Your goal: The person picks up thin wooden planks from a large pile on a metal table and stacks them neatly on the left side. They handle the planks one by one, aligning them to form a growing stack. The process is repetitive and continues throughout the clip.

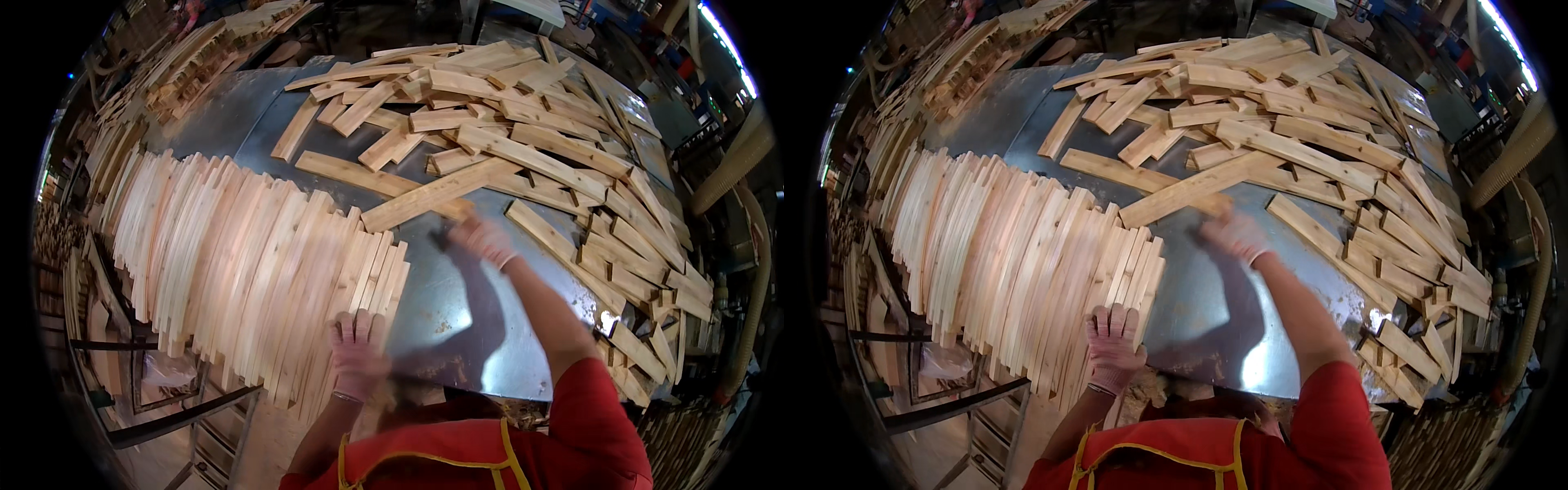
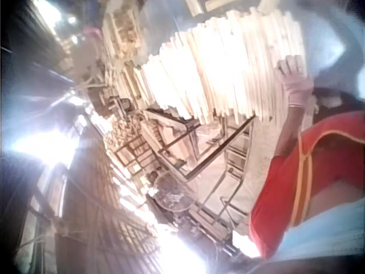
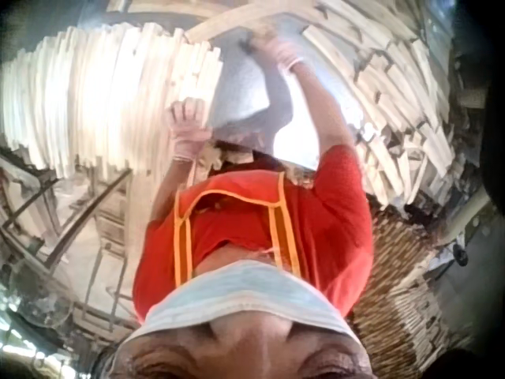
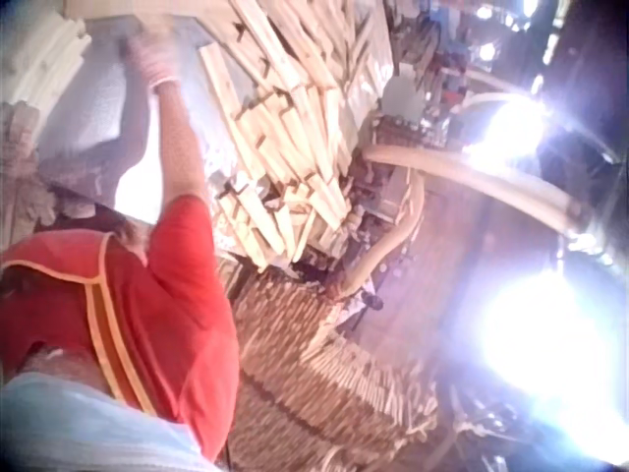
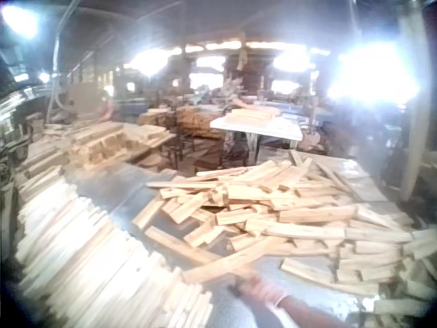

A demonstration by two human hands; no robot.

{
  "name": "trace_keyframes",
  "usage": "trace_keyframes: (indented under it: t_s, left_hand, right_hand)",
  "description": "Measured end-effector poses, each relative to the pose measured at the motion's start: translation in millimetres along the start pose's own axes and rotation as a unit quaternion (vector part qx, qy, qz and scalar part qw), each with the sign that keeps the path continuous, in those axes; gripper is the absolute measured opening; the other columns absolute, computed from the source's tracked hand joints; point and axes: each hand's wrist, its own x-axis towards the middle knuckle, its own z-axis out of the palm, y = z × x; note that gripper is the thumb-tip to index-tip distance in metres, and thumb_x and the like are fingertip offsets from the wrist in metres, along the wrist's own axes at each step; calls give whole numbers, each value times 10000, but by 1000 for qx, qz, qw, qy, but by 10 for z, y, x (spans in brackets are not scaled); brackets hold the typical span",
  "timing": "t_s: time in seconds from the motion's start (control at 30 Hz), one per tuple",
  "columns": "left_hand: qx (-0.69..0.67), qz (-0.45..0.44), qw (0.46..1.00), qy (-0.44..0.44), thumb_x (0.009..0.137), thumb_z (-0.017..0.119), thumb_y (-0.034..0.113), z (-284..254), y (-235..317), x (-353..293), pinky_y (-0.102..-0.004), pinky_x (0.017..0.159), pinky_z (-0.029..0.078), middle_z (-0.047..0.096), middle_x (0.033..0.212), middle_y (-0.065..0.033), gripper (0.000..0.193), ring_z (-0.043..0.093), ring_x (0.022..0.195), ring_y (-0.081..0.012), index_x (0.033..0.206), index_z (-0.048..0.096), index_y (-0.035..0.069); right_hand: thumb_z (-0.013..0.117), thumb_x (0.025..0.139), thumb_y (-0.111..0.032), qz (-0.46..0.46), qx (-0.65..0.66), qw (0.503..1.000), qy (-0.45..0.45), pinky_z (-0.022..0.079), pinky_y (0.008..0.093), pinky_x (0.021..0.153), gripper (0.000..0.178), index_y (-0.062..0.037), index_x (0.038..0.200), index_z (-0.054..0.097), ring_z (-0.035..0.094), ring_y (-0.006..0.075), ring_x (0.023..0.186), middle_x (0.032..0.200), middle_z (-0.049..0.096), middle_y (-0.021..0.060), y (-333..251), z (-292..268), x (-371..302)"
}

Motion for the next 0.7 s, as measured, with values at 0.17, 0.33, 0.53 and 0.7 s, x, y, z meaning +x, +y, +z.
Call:
trace_keyframes:
  t_s: [0.17,0.33,0.53,0.7]
  left_hand:
    - [-7,-37,998,-44,619,722,219,-21,3,194,-584,1091,383,532,1298,-137,689,515,1239,-386,1293,611,132]
    - [21,-24,998,-46,632,669,208,-80,2,252,-572,1022,403,552,1209,-139,591,544,1154,-368,1218,629,139]
    - [8,-18,998,-62,632,653,221,-122,-21,337,-550,924,423,548,1136,-139,543,546,1031,-365,1169,623,147]
    - [8,-8,1000,-16,610,676,225,-131,-34,303,-530,899,420,560,1132,-130,555,546,1021,-357,1156,620,137]
  right_hand:
    - [815,872,-439,19,-290,940,181,454,484,1178,854,-54,1545,457,550,436,1397,1525,571,218,602,-1310,707]
    - [929,722,-383,64,-411,908,49,301,474,1288,1143,-239,1678,318,303,347,1606,1735,324,117,423,-1449,1131]
    - [817,819,-224,-59,-487,867,-92,429,479,1179,830,-226,1579,483,549,332,1415,1516,574,115,-50,-1349,1251]
    - [849,735,-232,-47,-580,786,-210,533,434,1064,735,-112,1432,646,622,322,1332,1429,644,123,-96,-1086,1175]
